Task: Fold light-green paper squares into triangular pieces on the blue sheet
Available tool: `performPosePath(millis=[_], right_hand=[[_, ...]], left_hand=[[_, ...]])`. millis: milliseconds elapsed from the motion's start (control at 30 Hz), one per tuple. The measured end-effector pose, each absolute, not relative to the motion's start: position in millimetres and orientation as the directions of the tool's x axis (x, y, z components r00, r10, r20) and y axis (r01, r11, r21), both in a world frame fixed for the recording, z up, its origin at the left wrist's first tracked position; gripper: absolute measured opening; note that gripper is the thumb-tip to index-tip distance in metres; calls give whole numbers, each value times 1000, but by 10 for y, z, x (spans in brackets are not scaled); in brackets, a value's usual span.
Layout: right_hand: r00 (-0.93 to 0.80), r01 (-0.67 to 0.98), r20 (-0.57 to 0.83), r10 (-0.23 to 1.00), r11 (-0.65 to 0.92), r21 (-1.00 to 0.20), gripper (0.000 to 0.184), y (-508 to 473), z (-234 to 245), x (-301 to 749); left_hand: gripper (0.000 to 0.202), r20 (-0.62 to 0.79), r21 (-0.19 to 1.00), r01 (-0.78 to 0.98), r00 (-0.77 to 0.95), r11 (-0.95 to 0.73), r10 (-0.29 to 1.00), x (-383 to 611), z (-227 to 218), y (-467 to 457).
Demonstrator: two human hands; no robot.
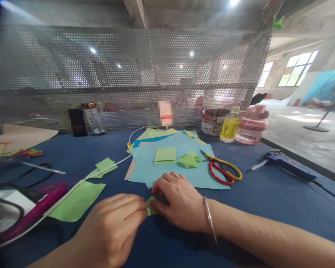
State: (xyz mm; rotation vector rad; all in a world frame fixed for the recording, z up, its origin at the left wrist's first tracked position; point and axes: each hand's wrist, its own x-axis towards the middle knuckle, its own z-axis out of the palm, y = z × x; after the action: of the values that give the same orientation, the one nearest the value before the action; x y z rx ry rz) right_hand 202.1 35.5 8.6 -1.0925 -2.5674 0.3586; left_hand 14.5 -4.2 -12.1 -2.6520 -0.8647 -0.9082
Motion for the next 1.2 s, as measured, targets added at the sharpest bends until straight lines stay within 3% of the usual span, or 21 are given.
performPosePath(millis=[133,367,567,667,900,1067,1200], right_hand=[[-662,643,149,734,659,-389,11,378,133,2029],[-624,651,148,768,615,-445,10,339,137,1997],[-558,700,68,827,513,-496,2,470,351,2136],[-435,786,142,889,452,-421,5,691,500,2373],[-211,941,171,962,247,-229,8,989,473,2680],[-152,972,204,967,183,-144,6,1068,410,2734],[-181,973,296,938,215,-85,10,1046,437,2690]], left_hand=[[30,669,116,584,552,-803,498,103,-42,1],[30,615,422,552,409,-719,674,65,-27,121],[29,666,439,546,336,-714,666,51,-9,177],[27,672,430,531,352,-730,652,55,-32,190],[28,681,412,516,373,-751,630,66,-37,192],[28,646,401,538,408,-741,645,44,-55,187],[29,595,458,544,400,-703,697,33,-114,192]])
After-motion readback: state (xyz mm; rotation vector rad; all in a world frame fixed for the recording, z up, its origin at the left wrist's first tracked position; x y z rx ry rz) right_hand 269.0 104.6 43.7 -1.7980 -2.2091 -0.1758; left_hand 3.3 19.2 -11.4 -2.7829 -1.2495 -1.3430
